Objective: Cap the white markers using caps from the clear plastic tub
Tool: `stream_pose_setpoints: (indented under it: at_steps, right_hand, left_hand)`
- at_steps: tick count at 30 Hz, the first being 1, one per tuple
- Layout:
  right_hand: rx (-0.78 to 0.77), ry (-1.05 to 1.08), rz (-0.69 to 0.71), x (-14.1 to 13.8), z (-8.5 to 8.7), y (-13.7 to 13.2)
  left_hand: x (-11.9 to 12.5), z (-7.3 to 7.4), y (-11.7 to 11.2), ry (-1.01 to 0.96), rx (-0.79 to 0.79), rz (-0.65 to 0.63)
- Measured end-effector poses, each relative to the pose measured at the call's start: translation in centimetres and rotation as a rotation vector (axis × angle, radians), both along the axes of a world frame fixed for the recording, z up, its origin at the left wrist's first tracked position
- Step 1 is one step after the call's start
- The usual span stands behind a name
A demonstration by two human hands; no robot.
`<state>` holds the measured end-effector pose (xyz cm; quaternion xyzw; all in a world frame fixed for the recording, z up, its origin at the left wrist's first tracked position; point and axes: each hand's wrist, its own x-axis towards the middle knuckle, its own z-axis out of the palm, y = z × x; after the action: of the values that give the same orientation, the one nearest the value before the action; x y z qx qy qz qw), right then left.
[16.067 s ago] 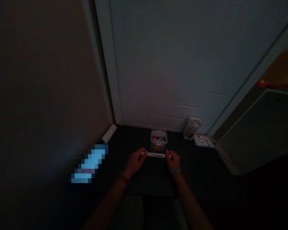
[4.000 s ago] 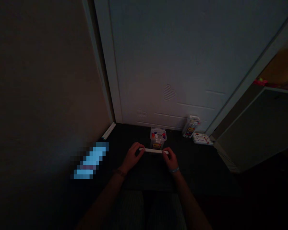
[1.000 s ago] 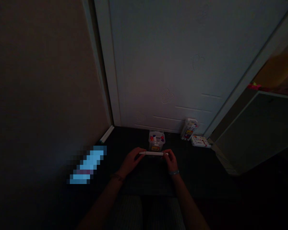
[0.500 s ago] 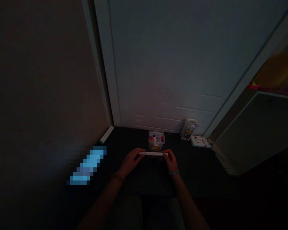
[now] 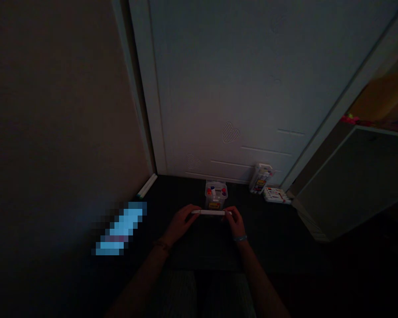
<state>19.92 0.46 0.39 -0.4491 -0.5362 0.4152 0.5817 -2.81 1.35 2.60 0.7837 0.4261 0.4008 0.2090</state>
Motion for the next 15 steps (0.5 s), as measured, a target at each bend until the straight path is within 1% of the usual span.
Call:
stream_pose_setpoints:
  at_steps: [5,10,15]
  right_hand:
    - [-0.004,-0.008,0.004,-0.05,0.26,-0.16]
    - [-0.014,-0.023,-0.016,-0.18,0.59,-0.34]
    - [-0.017,-0.031,-0.009,-0.13,0.46,-0.19]
  left_hand:
    - [0.04,0.24,-0.12,0.003,0.002,-0.002]
    - [-0.07,0.06,-0.05,0.026,0.003,0.012]
    - [-0.15,-0.09,0.02,0.044,0.017,0.022]
